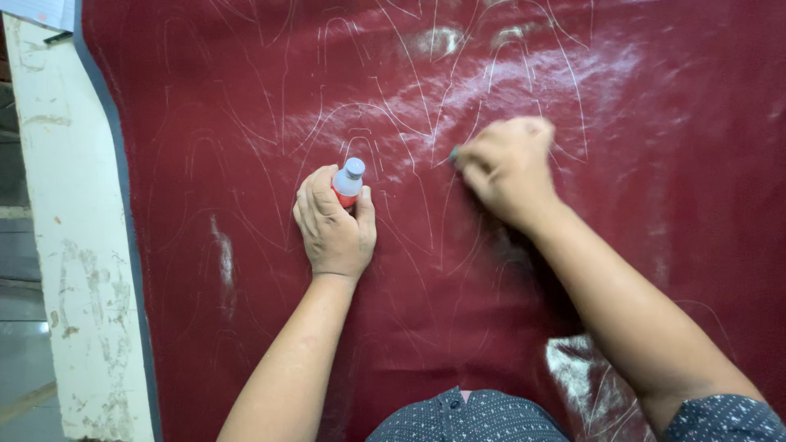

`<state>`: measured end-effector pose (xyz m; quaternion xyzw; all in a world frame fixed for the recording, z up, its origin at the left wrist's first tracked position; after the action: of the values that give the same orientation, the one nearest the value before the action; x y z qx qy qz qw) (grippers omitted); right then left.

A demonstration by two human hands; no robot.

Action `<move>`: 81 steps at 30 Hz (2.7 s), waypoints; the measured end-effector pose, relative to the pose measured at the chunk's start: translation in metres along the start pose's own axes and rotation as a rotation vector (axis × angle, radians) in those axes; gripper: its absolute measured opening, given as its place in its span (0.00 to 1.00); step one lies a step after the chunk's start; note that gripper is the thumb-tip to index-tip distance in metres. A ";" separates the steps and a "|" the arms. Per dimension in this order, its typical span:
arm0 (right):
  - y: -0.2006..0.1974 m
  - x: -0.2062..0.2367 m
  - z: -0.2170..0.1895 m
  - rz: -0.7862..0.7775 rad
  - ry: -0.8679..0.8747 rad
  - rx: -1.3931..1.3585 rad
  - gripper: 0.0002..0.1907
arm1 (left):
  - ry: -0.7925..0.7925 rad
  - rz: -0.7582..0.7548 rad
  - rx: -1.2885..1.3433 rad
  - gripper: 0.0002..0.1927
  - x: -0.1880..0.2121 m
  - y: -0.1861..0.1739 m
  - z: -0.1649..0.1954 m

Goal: The person arranges pink shoe upper pattern pieces on a red sheet of material on the cutting table, aligning each piece and marking around it with a small stylus. They then gather the pieces into a plastic bag, set the bag aside, and smooth the red sheet flat while holding a small bottle and a green marker.

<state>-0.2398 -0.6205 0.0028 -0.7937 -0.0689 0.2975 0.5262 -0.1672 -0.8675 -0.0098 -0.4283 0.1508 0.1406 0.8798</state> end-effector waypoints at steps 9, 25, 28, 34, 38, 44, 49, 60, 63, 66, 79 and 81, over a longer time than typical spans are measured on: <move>-0.003 -0.003 -0.022 -0.041 -0.055 0.154 0.09 | 0.007 0.016 0.003 0.31 0.001 -0.001 -0.002; -0.021 -0.004 -0.009 0.126 0.187 0.225 0.03 | 0.006 0.027 0.002 0.31 0.002 -0.002 -0.005; -0.007 0.001 -0.046 -0.050 0.006 0.277 0.04 | -0.001 0.018 -0.001 0.32 0.004 0.000 -0.006; -0.017 0.021 -0.047 0.121 0.026 0.105 0.06 | 0.007 0.022 0.008 0.32 0.004 -0.002 -0.006; -0.003 0.024 -0.060 -0.012 -0.145 -0.012 0.07 | -0.010 0.015 -0.003 0.32 0.003 -0.002 -0.007; -0.011 0.023 -0.065 0.024 -0.063 0.022 0.05 | -0.002 0.023 0.012 0.32 0.004 -0.003 -0.009; -0.014 0.031 -0.080 0.018 -0.136 -0.057 0.06 | 0.034 0.051 0.000 0.32 0.005 -0.004 -0.007; -0.028 0.033 -0.073 0.097 0.054 0.007 0.04 | 0.025 0.043 -0.001 0.32 0.008 -0.001 -0.010; -0.015 0.039 -0.092 -0.033 -0.108 0.003 0.10 | 0.001 0.029 0.004 0.31 0.009 0.000 -0.013; -0.009 0.053 -0.115 -0.124 -0.288 -0.164 0.10 | 0.013 0.043 0.009 0.31 0.009 -0.001 -0.013; -0.017 0.066 -0.098 -0.023 -0.088 -0.025 0.06 | 0.015 0.036 0.003 0.31 0.009 -0.001 -0.012; -0.011 0.071 -0.112 -0.112 -0.228 -0.095 0.09 | 0.003 0.023 0.009 0.31 0.010 0.001 -0.014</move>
<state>-0.1188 -0.6744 0.0136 -0.7738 -0.1865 0.3521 0.4924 -0.1604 -0.8766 -0.0223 -0.4229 0.1577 0.1493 0.8797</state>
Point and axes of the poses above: each hand's wrist, its own x-axis away from the middle knuckle, its own y-axis out of the palm, z = x × y, the point moved 10 cm from there along -x, towards the middle knuckle, and after that the axes turned 7 degrees about x, right-handed, at the moved point
